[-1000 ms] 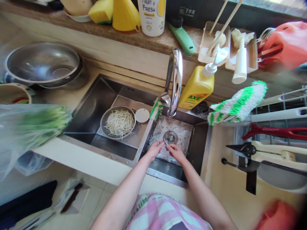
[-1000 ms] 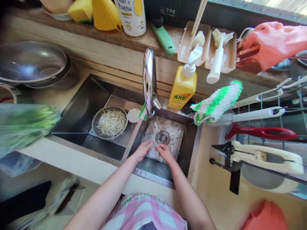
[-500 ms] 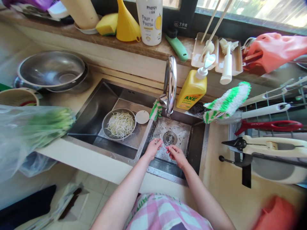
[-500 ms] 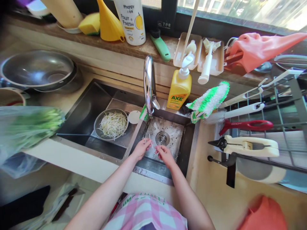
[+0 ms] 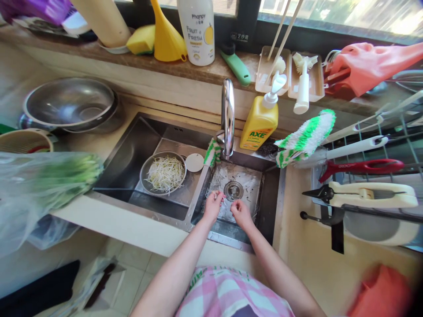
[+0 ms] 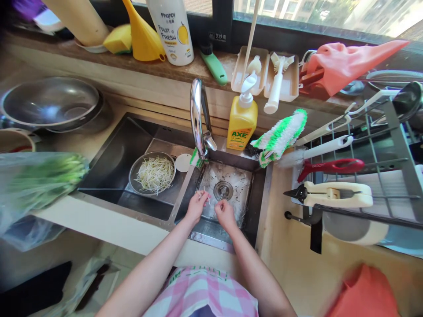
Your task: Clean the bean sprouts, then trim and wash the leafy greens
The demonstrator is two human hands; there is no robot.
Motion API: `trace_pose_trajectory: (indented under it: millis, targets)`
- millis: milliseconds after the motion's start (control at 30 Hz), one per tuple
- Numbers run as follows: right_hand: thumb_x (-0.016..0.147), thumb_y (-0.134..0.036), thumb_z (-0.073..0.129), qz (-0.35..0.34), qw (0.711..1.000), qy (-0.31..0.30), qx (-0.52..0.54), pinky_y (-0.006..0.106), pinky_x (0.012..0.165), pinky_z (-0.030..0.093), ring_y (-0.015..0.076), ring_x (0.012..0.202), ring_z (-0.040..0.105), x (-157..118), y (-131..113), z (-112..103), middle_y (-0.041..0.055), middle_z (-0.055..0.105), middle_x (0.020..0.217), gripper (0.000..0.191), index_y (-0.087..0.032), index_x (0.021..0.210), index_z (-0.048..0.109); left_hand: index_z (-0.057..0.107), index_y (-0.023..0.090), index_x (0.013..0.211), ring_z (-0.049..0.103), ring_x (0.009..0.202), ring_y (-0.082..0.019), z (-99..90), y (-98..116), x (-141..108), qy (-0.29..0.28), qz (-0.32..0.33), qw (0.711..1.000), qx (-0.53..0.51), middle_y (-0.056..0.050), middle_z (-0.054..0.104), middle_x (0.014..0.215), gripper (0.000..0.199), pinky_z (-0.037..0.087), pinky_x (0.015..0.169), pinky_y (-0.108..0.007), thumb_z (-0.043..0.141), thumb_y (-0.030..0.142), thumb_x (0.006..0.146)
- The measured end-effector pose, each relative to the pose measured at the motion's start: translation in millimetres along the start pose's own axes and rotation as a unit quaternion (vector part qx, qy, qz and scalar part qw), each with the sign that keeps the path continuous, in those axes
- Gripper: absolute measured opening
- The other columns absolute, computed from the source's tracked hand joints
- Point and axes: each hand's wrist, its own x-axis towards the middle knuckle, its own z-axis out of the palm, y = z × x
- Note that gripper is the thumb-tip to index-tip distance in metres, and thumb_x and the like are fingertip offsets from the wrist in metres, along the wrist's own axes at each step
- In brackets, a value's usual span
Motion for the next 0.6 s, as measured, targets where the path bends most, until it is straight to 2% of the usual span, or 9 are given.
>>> trace_pose_trajectory:
  millis: [100, 167, 233, 400, 500, 567, 600]
  targets:
    - [0.072, -0.043, 0.047, 0.029, 0.995, -0.032, 0.089, 0.021, 0.045, 0.034, 0.0110, 0.049, 0.046, 2, -1, -1, -0.0003, 0.054, 0.061, 0.024, -0.019, 0.073, 0.051, 0.055, 0.016, 0.077, 0.050, 0.062, -0.009, -1.5, 0, 0, -0.016, 0.003, 1.000, 0.000, -0.001, 0.059, 0.072, 0.027, 0.035, 0.054, -0.019, 0.058, 0.042, 0.070]
    - [0.071, -0.044, 0.051, 0.012, 0.990, -0.085, 0.111, 0.021, 0.047, 0.037, 0.0112, 0.053, 0.049, 3, -3, -1, 0.0001, 0.055, 0.065, 0.026, -0.018, 0.075, 0.054, 0.056, 0.016, 0.077, 0.049, 0.061, -0.009, -2.8, 1, -1, -0.035, 0.004, 0.999, 0.004, 0.000, 0.057, 0.068, 0.026, 0.035, 0.054, -0.019, 0.060, 0.041, 0.069]
    - [0.071, -0.042, 0.053, -0.010, 0.987, -0.110, 0.115, 0.021, 0.050, 0.038, 0.0105, 0.054, 0.048, 4, -4, -1, -0.0014, 0.053, 0.062, 0.025, -0.017, 0.072, 0.055, 0.056, 0.016, 0.075, 0.049, 0.059, -0.009, -3.1, 2, -4, -0.042, -0.001, 0.999, 0.005, 0.002, 0.054, 0.063, 0.027, 0.035, 0.053, -0.020, 0.062, 0.041, 0.067]
    - [0.070, -0.031, 0.051, -0.032, 0.992, -0.079, 0.093, 0.020, 0.051, 0.037, 0.0093, 0.051, 0.045, 6, 2, 8, -0.0046, 0.047, 0.053, 0.015, -0.018, 0.063, 0.051, 0.055, 0.016, 0.074, 0.049, 0.059, -0.009, -0.1, -2, -11, -0.031, -0.014, 0.999, -0.021, 0.003, 0.053, 0.063, 0.029, 0.035, 0.054, -0.020, 0.063, 0.043, 0.066]
    - [0.073, -0.026, 0.046, 0.004, 0.998, -0.057, 0.018, 0.021, 0.051, 0.039, 0.0110, 0.052, 0.049, 13, 14, 10, -0.0024, 0.054, 0.057, 0.013, -0.018, 0.066, 0.054, 0.054, 0.017, 0.075, 0.049, 0.060, -0.008, -1.0, -4, -14, -0.002, -0.010, 0.999, -0.035, 0.003, 0.054, 0.065, 0.029, 0.035, 0.055, -0.019, 0.061, 0.044, 0.068]
    - [0.073, -0.022, 0.048, 0.025, 0.990, -0.055, -0.131, 0.023, 0.055, 0.041, 0.0137, 0.058, 0.055, 22, 24, 6, 0.0015, 0.061, 0.065, 0.012, -0.017, 0.071, 0.058, 0.053, 0.017, 0.078, 0.052, 0.062, -0.008, -4.6, -5, -15, 0.005, -0.019, 0.999, -0.041, 0.001, 0.057, 0.070, 0.029, 0.036, 0.055, -0.019, 0.060, 0.043, 0.069]
    - [0.073, -0.019, 0.050, 0.031, 0.975, -0.057, -0.213, 0.025, 0.058, 0.042, 0.0157, 0.063, 0.058, 27, 27, 3, 0.0043, 0.063, 0.069, 0.011, -0.017, 0.072, 0.061, 0.053, 0.017, 0.079, 0.053, 0.065, -0.009, -7.2, -5, -15, 0.002, -0.027, 0.999, -0.044, 0.000, 0.059, 0.072, 0.029, 0.036, 0.055, -0.018, 0.060, 0.043, 0.070]
